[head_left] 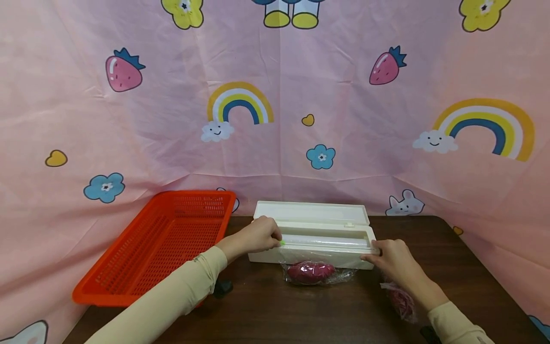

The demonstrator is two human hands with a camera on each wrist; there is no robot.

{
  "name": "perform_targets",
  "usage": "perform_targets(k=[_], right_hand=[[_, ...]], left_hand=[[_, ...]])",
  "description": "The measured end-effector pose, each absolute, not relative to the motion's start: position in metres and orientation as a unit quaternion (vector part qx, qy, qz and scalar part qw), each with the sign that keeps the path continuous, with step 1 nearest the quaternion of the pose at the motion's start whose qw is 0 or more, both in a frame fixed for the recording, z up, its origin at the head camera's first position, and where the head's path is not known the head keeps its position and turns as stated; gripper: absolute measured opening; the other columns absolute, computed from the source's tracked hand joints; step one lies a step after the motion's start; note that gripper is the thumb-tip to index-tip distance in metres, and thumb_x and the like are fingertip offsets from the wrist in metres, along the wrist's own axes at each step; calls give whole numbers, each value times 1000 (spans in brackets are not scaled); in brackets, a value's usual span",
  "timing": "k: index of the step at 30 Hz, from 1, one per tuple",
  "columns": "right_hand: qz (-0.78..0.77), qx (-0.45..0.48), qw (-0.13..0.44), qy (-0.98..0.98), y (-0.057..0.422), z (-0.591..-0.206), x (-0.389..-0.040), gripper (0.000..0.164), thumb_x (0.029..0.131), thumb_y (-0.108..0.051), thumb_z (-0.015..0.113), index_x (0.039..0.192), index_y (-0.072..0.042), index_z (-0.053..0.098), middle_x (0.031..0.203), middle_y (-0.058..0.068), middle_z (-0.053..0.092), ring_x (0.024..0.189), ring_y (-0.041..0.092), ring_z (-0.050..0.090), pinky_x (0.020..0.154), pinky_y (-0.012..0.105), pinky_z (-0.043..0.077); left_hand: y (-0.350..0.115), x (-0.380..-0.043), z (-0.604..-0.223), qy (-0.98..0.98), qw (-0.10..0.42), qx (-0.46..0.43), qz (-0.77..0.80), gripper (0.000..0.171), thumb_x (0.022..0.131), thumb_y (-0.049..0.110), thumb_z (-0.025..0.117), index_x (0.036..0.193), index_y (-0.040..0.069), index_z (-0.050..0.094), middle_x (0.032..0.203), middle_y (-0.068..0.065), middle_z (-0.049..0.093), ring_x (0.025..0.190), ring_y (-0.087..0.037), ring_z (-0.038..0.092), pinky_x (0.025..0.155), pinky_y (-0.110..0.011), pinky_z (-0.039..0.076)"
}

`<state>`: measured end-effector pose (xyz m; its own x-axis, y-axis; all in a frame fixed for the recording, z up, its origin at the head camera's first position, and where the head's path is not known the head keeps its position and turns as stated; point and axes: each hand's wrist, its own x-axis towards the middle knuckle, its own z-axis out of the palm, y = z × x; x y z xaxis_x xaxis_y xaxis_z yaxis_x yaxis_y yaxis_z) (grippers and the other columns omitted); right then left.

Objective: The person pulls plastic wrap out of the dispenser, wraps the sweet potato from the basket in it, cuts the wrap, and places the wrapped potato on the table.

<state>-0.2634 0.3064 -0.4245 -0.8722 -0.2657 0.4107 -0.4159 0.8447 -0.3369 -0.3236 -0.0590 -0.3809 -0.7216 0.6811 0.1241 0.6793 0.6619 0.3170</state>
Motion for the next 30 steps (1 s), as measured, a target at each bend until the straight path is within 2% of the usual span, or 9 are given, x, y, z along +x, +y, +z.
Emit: perform_targets(k=[12, 20, 26, 30], right_hand=[[214, 171, 171, -946, 306, -425, -264, 25, 80, -22, 86, 88, -1, 75, 62, -3, 57, 56, 7, 44, 48, 22, 35], [212, 191, 187, -940, 307, -425, -266, 23, 80, -22, 85, 75, -9, 67, 58, -7, 53, 53, 3, 39, 49, 21, 34], [209, 188, 193, -940, 307, -425, -266, 24, 80, -23, 85, 73, -10, 66, 58, -6, 54, 54, 4, 40, 49, 22, 35], [215, 189, 193, -938, 306, -426, -266, 23, 80, -22, 86, 74, -8, 68, 58, -5, 56, 54, 4, 41, 49, 21, 36]], left_hand=[[-49, -321, -382, 913, -11, 374, 163, 6, 86, 9, 79, 80, 10, 81, 77, 1, 76, 62, -3, 53, 62, -20, 48], [-45, -318, -382, 913, -22, 373, 166, 10, 85, 5, 77, 76, 10, 79, 72, 2, 73, 57, -4, 46, 57, -20, 43], [-42, -317, -383, 911, -34, 374, 168, 12, 85, 3, 75, 74, 9, 79, 68, 2, 70, 56, -4, 43, 56, -20, 40], [-37, -315, -383, 918, -17, 356, 175, 19, 87, 3, 71, 70, 11, 76, 59, 8, 56, 54, -6, 36, 49, -22, 30]])
